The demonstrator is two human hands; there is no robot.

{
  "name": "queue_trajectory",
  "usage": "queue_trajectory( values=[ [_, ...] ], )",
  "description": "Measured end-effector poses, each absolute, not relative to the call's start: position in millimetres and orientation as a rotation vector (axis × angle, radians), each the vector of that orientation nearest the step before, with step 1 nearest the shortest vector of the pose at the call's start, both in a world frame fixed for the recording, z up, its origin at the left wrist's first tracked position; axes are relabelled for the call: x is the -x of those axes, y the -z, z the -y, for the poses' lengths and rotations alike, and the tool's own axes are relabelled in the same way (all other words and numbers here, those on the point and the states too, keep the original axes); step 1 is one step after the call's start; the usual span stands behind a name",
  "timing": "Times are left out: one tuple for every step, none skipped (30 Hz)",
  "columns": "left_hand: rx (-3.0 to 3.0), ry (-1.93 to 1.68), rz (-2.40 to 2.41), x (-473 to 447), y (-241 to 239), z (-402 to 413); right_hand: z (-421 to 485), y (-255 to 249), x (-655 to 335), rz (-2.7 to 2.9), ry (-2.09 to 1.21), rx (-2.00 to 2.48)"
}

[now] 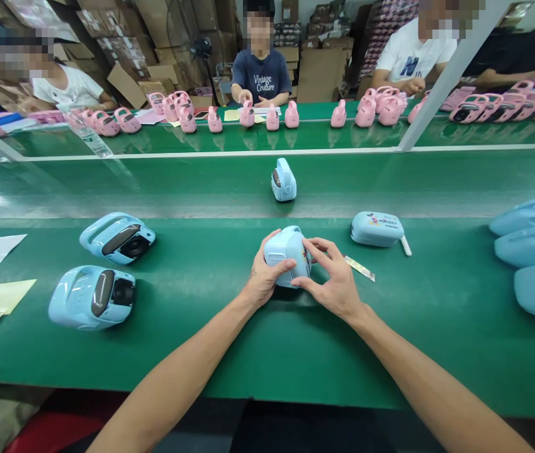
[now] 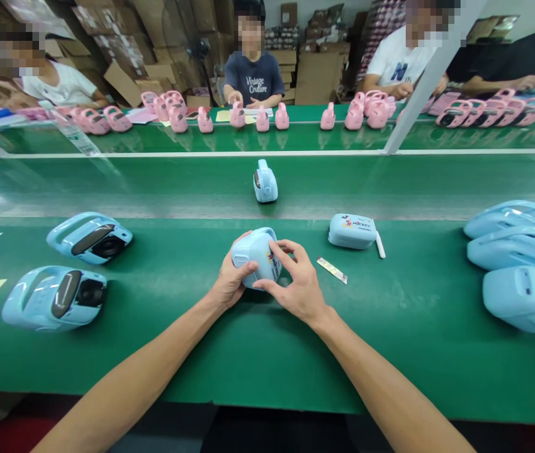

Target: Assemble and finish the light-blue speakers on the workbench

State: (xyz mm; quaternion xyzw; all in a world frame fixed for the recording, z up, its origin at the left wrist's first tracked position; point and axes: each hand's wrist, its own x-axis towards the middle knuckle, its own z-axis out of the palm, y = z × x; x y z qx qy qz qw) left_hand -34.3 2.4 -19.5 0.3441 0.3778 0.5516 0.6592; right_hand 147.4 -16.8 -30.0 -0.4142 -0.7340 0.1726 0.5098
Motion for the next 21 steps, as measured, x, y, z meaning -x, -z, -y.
queue_trajectory(
  values=[
    [-0.753,-1.247,-0.859,34,19,-3,16,29,-149,1.794,-0.431,0.974],
    [-0.723,-1.244,-0.853,34,18,-4,16,28,-151,1.817,-0.453,0.948],
    [-0.689,-1.233,-0.835,34,18,-5,15,28,-153,1.832,-0.479,0.925],
    [-0.655,-1.212,-0.805,34,17,-6,14,27,-155,1.838,-0.504,0.910],
    [-0.620,-1.184,-0.771,34,16,-7,13,27,-156,1.836,-0.524,0.905],
    [-0.585,-1.150,-0.740,33,16,-8,11,27,-157,1.830,-0.542,0.907],
    [-0.551,-1.117,-0.717,34,16,-9,10,27,-158,1.820,-0.559,0.913],
    [-0.518,-1.090,-0.704,34,16,-9,9,28,-158,1.810,-0.576,0.920],
    [-0.485,-1.072,-0.698,34,16,-9,8,29,-158,1.798,-0.591,0.927],
    [-0.455,-1.061,-0.695,35,17,-10,7,31,-157,1.787,-0.604,0.932],
    [-0.430,-1.053,-0.689,35,17,-10,6,32,-157,1.778,-0.611,0.936],
    [-0.413,-1.047,-0.678,36,18,-10,6,33,-156,1.771,-0.611,0.939],
    [-0.404,-1.042,-0.663,36,20,-10,6,34,-155,1.767,-0.603,0.943],
    [-0.401,-1.037,-0.650,37,21,-10,6,35,-155,1.766,-0.589,0.949],
    [-0.402,-1.032,-0.641,38,22,-11,7,35,-154,1.766,-0.572,0.955],
    [-0.403,-1.029,-0.639,38,22,-11,7,36,-154,1.766,-0.557,0.959],
    [-0.404,-1.029,-0.640,39,22,-12,7,36,-154,1.765,-0.553,0.958],
    [-0.408,-1.030,-0.640,39,22,-12,7,36,-154,1.756,-0.562,0.948],
    [-0.416,-1.029,-0.631,40,21,-12,7,36,-155,1.740,-0.580,0.927],
    [-0.432,-1.025,-0.611,41,19,-12,7,36,-156,1.714,-0.605,0.901],
    [-0.453,-1.017,-0.581,43,17,-12,6,36,-157,1.683,-0.632,0.870]
  ],
)
